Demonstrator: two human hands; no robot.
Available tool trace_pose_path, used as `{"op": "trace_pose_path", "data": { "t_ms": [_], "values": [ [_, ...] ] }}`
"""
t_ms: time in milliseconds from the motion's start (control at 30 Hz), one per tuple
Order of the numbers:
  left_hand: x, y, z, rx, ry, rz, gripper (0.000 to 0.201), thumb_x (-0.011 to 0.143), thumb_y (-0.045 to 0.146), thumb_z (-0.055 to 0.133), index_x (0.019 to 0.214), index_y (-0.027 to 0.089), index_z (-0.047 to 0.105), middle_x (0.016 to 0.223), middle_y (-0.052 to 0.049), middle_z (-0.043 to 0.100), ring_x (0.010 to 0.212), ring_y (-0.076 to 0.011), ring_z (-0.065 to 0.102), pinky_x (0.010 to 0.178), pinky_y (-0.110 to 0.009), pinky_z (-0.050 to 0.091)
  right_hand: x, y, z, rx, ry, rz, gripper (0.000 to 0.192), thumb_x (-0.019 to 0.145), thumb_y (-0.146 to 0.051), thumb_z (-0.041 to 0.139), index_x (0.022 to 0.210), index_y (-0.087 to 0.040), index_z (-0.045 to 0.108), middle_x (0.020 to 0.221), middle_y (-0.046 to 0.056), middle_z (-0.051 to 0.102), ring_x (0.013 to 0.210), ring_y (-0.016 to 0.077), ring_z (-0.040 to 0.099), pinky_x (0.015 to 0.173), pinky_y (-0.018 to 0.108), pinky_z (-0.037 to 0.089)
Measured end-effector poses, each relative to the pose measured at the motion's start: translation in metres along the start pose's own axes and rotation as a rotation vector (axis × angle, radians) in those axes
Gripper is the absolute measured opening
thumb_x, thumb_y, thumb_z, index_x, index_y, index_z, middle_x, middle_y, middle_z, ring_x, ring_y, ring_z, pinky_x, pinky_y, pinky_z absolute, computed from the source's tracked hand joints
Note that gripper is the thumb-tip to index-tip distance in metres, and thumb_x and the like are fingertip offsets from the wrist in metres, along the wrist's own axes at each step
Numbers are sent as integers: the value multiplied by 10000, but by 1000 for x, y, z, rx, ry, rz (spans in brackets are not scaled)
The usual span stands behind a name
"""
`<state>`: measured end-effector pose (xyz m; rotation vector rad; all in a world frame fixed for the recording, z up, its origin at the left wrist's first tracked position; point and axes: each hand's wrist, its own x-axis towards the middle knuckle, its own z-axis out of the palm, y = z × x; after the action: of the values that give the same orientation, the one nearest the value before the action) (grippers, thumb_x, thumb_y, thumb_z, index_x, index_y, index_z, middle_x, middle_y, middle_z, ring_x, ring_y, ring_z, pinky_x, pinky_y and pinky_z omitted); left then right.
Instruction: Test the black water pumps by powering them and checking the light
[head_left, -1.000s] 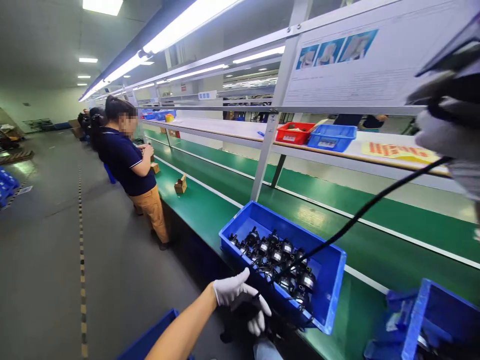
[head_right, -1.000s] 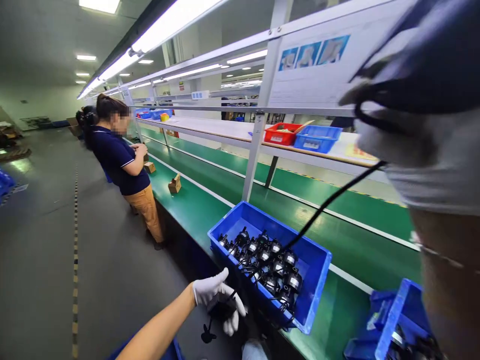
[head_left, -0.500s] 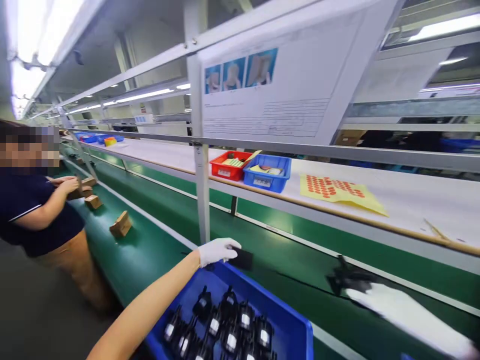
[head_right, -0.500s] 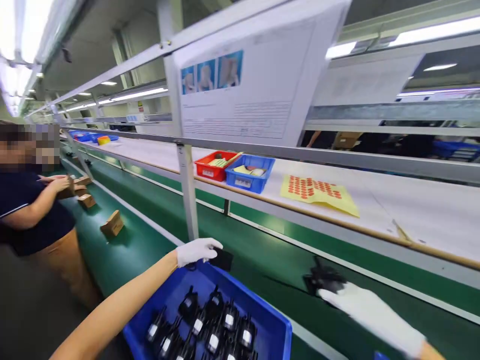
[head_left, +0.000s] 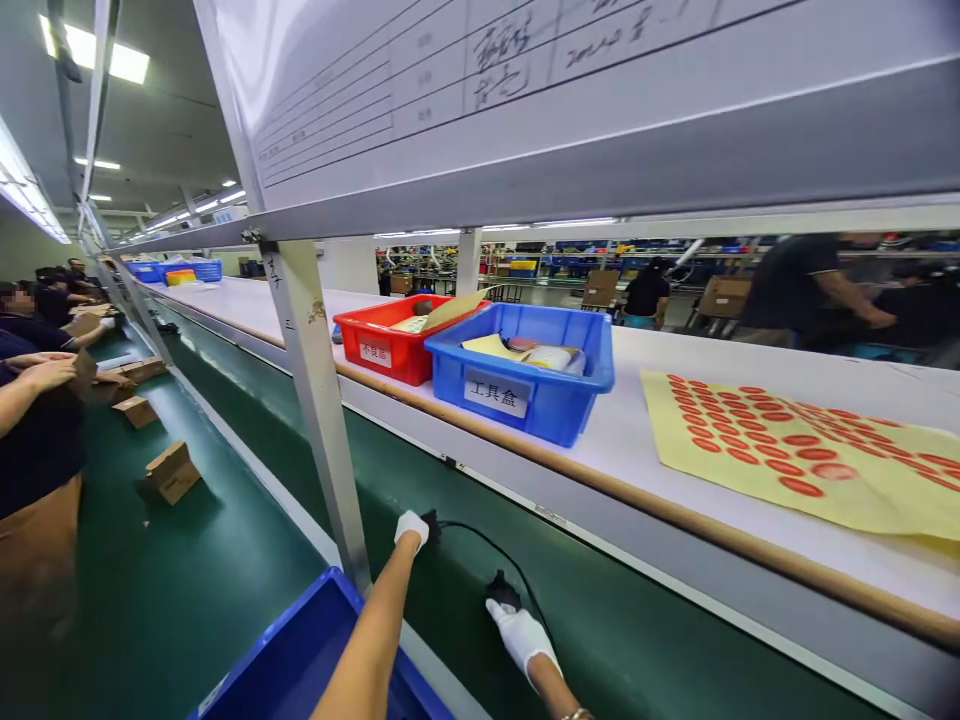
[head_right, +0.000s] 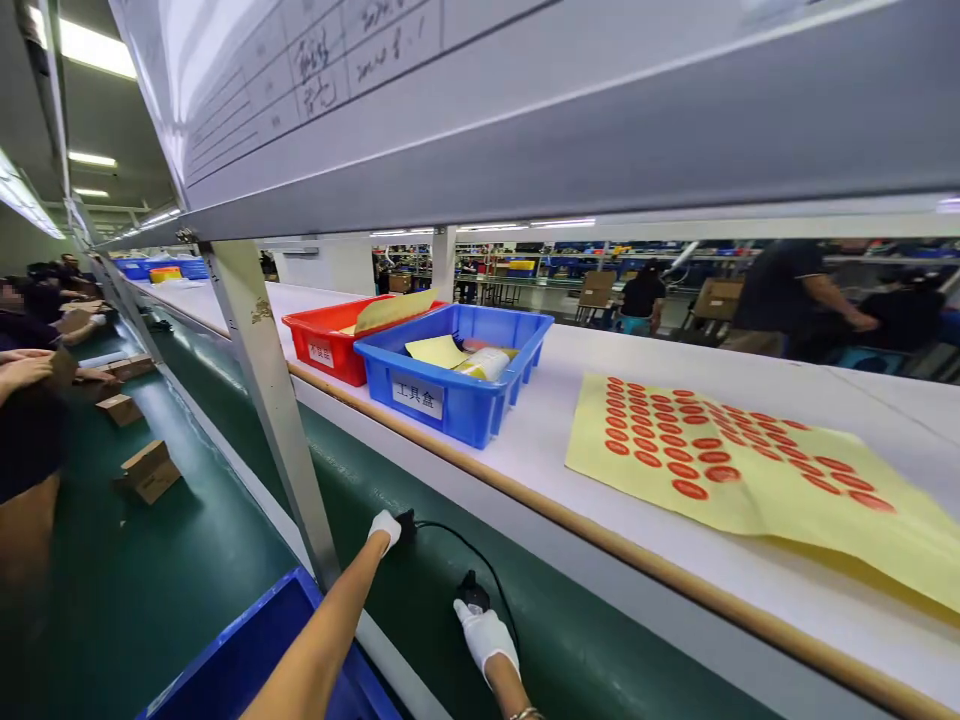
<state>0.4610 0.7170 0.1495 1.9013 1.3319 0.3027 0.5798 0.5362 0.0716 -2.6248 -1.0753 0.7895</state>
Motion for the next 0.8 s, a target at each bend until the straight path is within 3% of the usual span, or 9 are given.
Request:
{"op": "trace_pose_path", "data": {
  "t_ms": [100, 200, 267, 333, 433, 567, 700, 800],
  "values": [
    [-10, -5, -3, 67, 22, -15, 418, 931, 365, 659, 1298, 183, 577, 1344, -106, 583, 1178, -267, 603, 979, -494, 531, -1, -10, -10, -79, -23, -39, 277, 1005, -415, 587, 1052, -156, 673, 969, 40, 710, 827, 159, 696, 753, 329, 592],
    [-32, 2, -18, 59, 3, 105, 413, 941, 364, 641, 1309, 188, 577, 1416, -112, 542, 1262, -287, 551, 1055, -548, 469, -24, -22, -35, -162, -5, -168, 277, 1017, -392, 568, 1089, -143, 666, 1041, 59, 706, 918, 182, 693, 850, 387, 580],
    [-61, -1, -37, 14, -39, 217, 394, 938, 362, 642, 1289, 189, 595, 1434, -108, 539, 1289, -284, 534, 1089, -549, 434, -53, -41, -43, -202, 25, -325, 273, 1019, -360, 564, 1199, -169, 641, 1206, 90, 668, 1050, 210, 661, 947, 429, 542],
    [-101, -16, -64, -44, -66, 303, 371, 933, 352, 635, 1271, 198, 619, 1452, -102, 538, 1308, -261, 522, 1137, -504, 393, -91, -72, -34, -225, 27, -492, 308, 1022, -328, 558, 1297, -195, 598, 1327, 104, 609, 1133, 231, 624, 1007, 461, 505],
    [-172, -60, -110, -121, -33, 312, 349, 939, 334, 559, 1255, 211, 644, 1421, -92, 576, 1299, -220, 524, 1172, -382, 354, -150, -134, 10, -237, -67, -632, 252, 1026, -338, 553, 1199, -182, 649, 1208, 78, 669, 1058, 209, 657, 970, 442, 529],
    [-253, -143, -162, -185, 46, 132, 355, 945, 363, 438, 1135, 193, 683, 1253, -98, 674, 1205, -235, 577, 1125, -373, 385, -200, -201, 66, -259, -174, -600, 261, 992, -368, 618, 1117, -143, 664, 1066, 58, 701, 930, 187, 690, 840, 391, 587],
    [-311, -214, -182, -277, 67, -60, 333, 914, 412, 454, 1012, 205, 695, 1063, -75, 728, 1043, -248, 642, 1026, -388, 460, -224, -221, 68, -212, -139, -658, 278, 979, -374, 635, 1169, -171, 649, 1144, 68, 678, 970, 195, 676, 841, 376, 577],
    [-334, -234, -187, -400, 78, -118, 309, 907, 435, 503, 994, 203, 688, 1129, -86, 712, 1128, -259, 613, 1087, -409, 415, -242, -221, 49, -169, -74, -726, 277, 981, -388, 627, 1164, -182, 648, 1154, 65, 671, 981, 198, 668, 851, 378, 566]
  ]
}}
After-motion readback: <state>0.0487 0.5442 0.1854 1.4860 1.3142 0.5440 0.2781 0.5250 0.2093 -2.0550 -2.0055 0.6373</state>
